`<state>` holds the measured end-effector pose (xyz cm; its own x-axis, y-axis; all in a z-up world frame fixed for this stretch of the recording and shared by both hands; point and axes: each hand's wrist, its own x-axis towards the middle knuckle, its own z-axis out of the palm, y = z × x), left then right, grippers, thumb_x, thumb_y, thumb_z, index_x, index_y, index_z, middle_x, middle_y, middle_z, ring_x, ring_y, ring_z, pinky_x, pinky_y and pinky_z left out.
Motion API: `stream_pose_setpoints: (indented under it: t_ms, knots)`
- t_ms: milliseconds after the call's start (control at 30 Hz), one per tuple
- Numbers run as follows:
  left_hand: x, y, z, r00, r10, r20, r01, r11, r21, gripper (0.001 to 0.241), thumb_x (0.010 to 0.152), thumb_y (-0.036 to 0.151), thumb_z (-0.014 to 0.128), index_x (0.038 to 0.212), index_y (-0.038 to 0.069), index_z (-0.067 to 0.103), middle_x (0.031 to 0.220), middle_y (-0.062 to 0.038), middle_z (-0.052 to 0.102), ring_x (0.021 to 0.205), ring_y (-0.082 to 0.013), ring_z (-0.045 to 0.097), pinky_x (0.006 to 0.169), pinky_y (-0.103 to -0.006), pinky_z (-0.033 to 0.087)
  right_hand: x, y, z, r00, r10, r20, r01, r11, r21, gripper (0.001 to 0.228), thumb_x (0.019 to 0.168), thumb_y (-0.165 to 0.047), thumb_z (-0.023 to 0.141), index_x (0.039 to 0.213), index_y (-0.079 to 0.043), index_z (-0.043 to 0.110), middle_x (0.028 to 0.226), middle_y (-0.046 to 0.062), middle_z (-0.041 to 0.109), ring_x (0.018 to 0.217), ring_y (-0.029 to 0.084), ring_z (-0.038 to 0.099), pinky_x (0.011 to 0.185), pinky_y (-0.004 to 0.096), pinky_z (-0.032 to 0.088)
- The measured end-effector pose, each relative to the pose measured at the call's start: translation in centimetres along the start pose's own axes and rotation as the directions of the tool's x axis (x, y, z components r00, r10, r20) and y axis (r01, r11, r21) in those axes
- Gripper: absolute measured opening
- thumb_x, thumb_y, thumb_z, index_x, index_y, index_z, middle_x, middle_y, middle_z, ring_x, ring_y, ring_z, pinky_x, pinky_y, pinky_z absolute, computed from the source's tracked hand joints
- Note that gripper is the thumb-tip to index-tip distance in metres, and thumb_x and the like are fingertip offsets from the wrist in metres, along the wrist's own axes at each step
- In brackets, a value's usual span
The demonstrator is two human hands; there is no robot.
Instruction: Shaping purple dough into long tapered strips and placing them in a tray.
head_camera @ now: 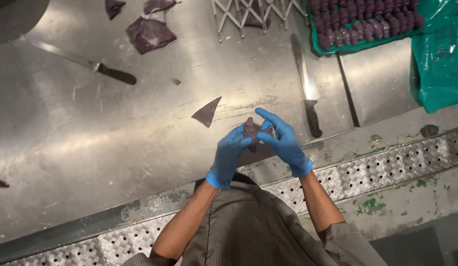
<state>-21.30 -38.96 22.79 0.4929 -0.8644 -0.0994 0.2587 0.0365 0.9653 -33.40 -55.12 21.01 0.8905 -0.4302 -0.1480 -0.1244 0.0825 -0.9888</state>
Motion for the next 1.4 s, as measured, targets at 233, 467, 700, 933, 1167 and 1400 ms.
stream_pose_setpoints:
  t_ms: [233,467,700,933,1167,1400]
  knots:
    - [5.6,-3.3,2.5,0.971,-0.210,0.117,0.240,0.840,-0.486,0.031,0.102,0.000,0.055,0.132,-0.006,0.063,0.105,-0.005,0.065,0.092,-0.0126,0.057,0.085,-0.0278,0.046,2.0,0.7,-4.5,0.987,-0.132,-0.087,0.118,0.982,-0.149,0.061,0.095,-0.001,0.071,0.153,-0.002,0.050,0.096,-0.002,0.058,0.093,0.007,0.056,0.098,0.023,0.046]
    - [11.7,0.2,3.9,0.948,-0.289,0.133,0.315,0.802,-0.507,0.039,0.095,0.000,0.051,0.134,-0.002,0.053,0.119,-0.007,0.070,0.108,-0.0141,0.065,0.098,-0.0276,0.050,4.8,-2.4,-6.7,0.988,-0.024,-0.156,0.007,0.994,-0.110,0.062,0.094,-0.001,0.069,0.153,-0.004,0.049,0.097,-0.003,0.058,0.094,0.007,0.057,0.092,0.023,0.050]
    - [16.7,-4.7,5.4,0.997,-0.046,0.068,0.072,0.882,-0.466,0.040,0.110,0.004,0.053,0.147,-0.012,0.054,0.120,-0.012,0.065,0.102,-0.0182,0.057,0.094,-0.0332,0.048,9.0,-0.9,-12.8,0.983,-0.027,-0.182,0.009,0.995,-0.103,0.062,0.092,0.000,0.069,0.152,-0.005,0.052,0.098,-0.002,0.059,0.096,0.008,0.058,0.094,0.023,0.049]
    - [24.4,-7.8,10.8,0.991,-0.133,-0.016,0.078,0.670,-0.738,0.049,0.107,0.009,0.056,0.153,-0.004,0.046,0.131,-0.010,0.063,0.110,-0.0199,0.061,0.093,-0.0352,0.050,13.9,2.7,-23.0,0.996,-0.005,-0.084,0.011,0.997,0.072,0.060,0.091,0.005,0.070,0.149,-0.001,0.057,0.101,-0.002,0.059,0.094,0.008,0.053,0.088,0.024,0.045]
    - [31.9,-8.7,14.1,0.997,-0.055,-0.054,0.019,0.855,-0.518,0.060,0.107,0.017,0.054,0.158,-0.004,0.033,0.133,-0.012,0.064,0.112,-0.0223,0.067,0.100,-0.0366,0.054,20.5,5.6,-31.3,0.971,0.112,0.212,-0.143,0.980,0.136,0.047,0.095,-0.003,0.055,0.142,0.001,0.056,0.120,-0.001,0.064,0.105,0.006,0.057,0.095,0.025,0.048]
    - [35.6,-2.1,9.7,0.830,-0.303,-0.468,0.438,0.874,0.209,0.072,0.096,0.033,0.056,0.161,0.014,0.032,0.124,-0.010,0.075,0.089,-0.0220,0.069,0.086,-0.0352,0.056,31.3,8.1,-39.6,0.977,0.158,0.145,-0.132,0.975,-0.177,0.011,0.095,-0.012,0.065,0.098,-0.001,0.068,0.093,0.001,0.060,0.085,0.008,0.055,0.071,0.028,0.047]
